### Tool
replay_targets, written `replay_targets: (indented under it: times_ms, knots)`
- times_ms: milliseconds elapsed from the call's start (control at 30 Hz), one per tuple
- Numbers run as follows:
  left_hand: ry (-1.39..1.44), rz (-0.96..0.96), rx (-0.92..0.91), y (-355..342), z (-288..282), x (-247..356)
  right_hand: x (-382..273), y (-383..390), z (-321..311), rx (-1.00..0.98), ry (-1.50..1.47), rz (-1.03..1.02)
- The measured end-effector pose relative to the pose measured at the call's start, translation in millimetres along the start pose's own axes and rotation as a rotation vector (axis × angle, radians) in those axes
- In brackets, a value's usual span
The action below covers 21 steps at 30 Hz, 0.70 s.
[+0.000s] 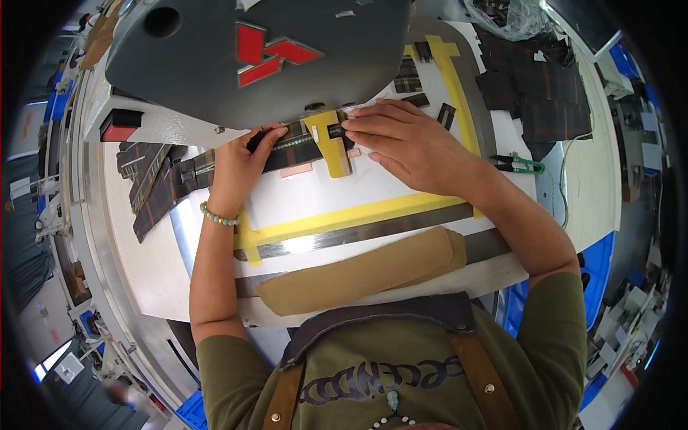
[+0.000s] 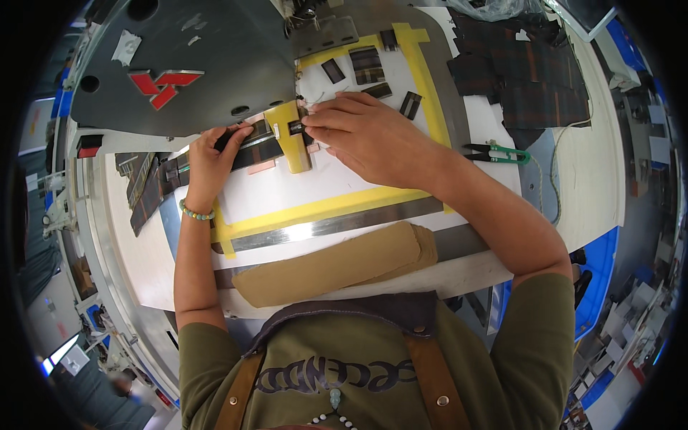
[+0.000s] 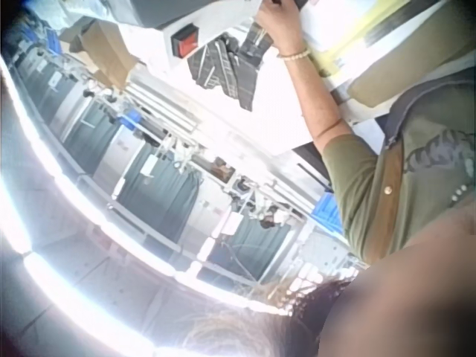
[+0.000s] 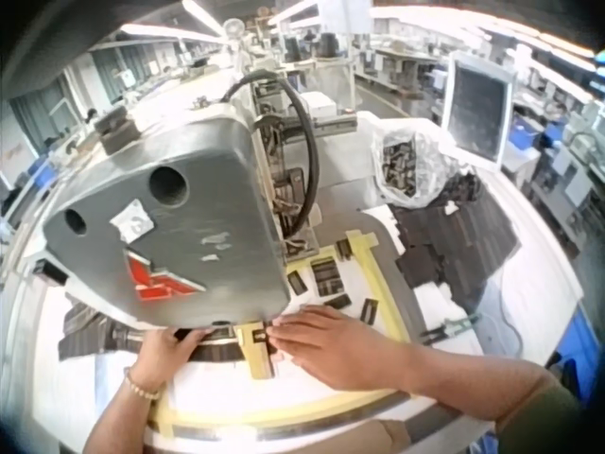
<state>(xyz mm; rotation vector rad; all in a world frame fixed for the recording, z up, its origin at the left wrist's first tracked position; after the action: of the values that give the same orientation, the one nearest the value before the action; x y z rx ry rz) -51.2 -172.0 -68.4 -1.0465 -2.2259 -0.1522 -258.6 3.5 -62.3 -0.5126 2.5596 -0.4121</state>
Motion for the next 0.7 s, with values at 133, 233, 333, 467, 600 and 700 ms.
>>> replay_targets:
  times_ms: [133, 233, 333, 467, 600, 700]
  knots:
    - [0.014, -0.013, -0.009, -1.1, 0.1, 0.9, 4.1, 1.4, 0.6, -0.016, -0.032, 0.024]
    - [0.022, 0.007, -0.012, -1.3, 0.7, 0.9, 2.4, 0.9, -0.3, -0.013, 0.002, -0.005]
    - [0.029, -0.024, -0.026, -0.5, 1.4, -1.3, 0.7, 0.1, -0.4, -0.017, 0.016, 0.007]
    - [0.025, 0.008, -0.017, -0.4, 1.3, -1.0, 0.2, 0.3, -0.4, 0.005, 0.016, 0.017]
    - [0.026, -0.012, -0.022, 0.0, 2.2, -3.1, -0.2, -0.5, -1.8, 0.018, 0.052, -0.012]
    - [0.012, 0.036, -0.011, -0.3, 2.5, -3.6, 3.3, 1.4, -7.0, 0.050, 0.097, -0.044]
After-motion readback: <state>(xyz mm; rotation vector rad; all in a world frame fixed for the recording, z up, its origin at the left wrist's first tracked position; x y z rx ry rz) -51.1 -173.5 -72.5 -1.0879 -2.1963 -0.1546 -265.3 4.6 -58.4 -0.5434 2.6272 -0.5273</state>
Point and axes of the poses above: each hand's wrist, its own y-axis away from the middle knuckle, its own z-axis out of the palm, x = y × z, the point moved 6 cm from there along -y, towards the middle knuckle, and after that the axes turned 1 degree about -x, right-handed, at the moved point
